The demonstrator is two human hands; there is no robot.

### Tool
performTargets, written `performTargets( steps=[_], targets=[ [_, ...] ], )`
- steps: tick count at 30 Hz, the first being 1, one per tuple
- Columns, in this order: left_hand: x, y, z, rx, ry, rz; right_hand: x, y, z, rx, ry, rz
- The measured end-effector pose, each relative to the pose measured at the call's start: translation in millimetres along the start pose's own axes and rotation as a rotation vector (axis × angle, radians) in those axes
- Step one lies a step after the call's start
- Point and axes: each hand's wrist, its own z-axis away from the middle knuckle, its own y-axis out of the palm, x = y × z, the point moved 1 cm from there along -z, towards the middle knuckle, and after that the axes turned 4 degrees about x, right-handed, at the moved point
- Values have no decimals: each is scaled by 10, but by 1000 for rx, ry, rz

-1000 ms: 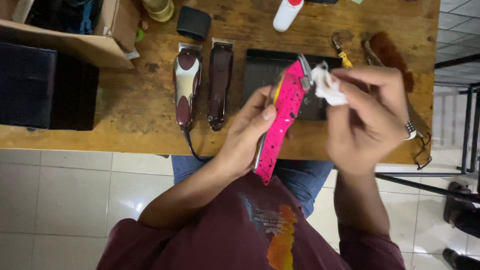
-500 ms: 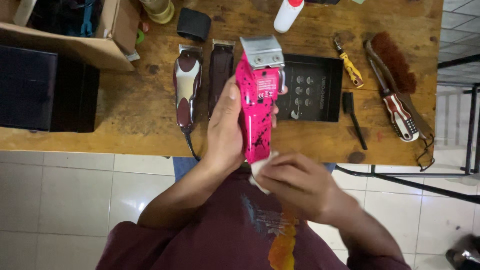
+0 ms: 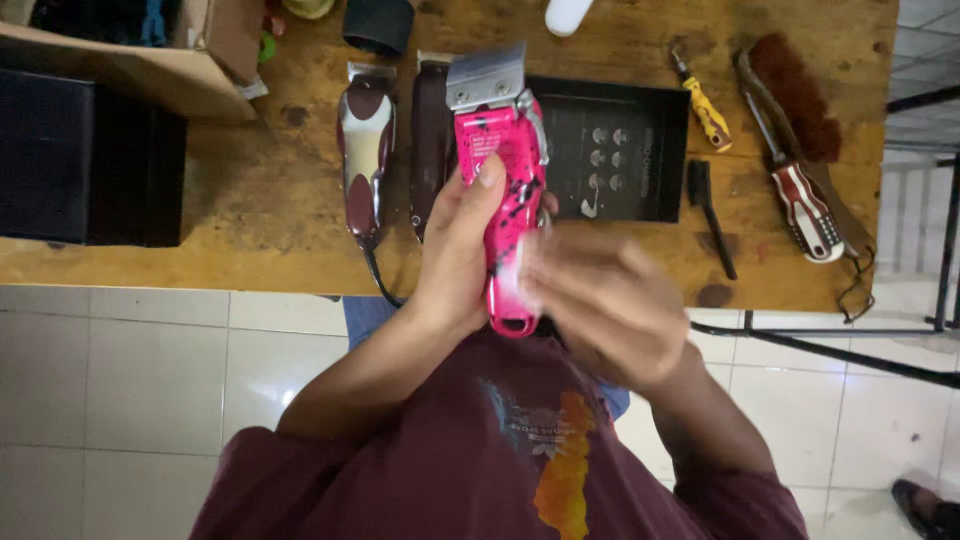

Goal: The person applies oil from a bottle onto the blades of hair clippers, wipes them with a cloth, and attaches a protective cap to one of them.

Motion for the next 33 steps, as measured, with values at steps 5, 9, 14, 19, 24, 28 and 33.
performTargets(
  steps=[5, 9, 14, 19, 24, 28, 33],
  targets=[
    [-179, 82, 3, 34, -39, -178, 8, -89, 189, 131, -50, -365],
    [-146, 207, 14, 72, -46, 8, -12, -103, 277, 3, 87, -344],
    [-21, 247, 16, 161, -143, -226, -118, -284, 171, -270, 229, -223],
    [63, 269, 120, 282, -185, -425, -271, -364, -68, -276, 292, 116],
    [142, 233, 98, 229, -254, -415, -310, -67, -91, -293, 107, 156],
    [106, 98, -108, 191, -101, -126, -62, 171, 152, -230, 74, 36],
    [-94, -24, -149, 371, 20, 221, 53, 392, 390, 93, -39, -262]
  ],
)
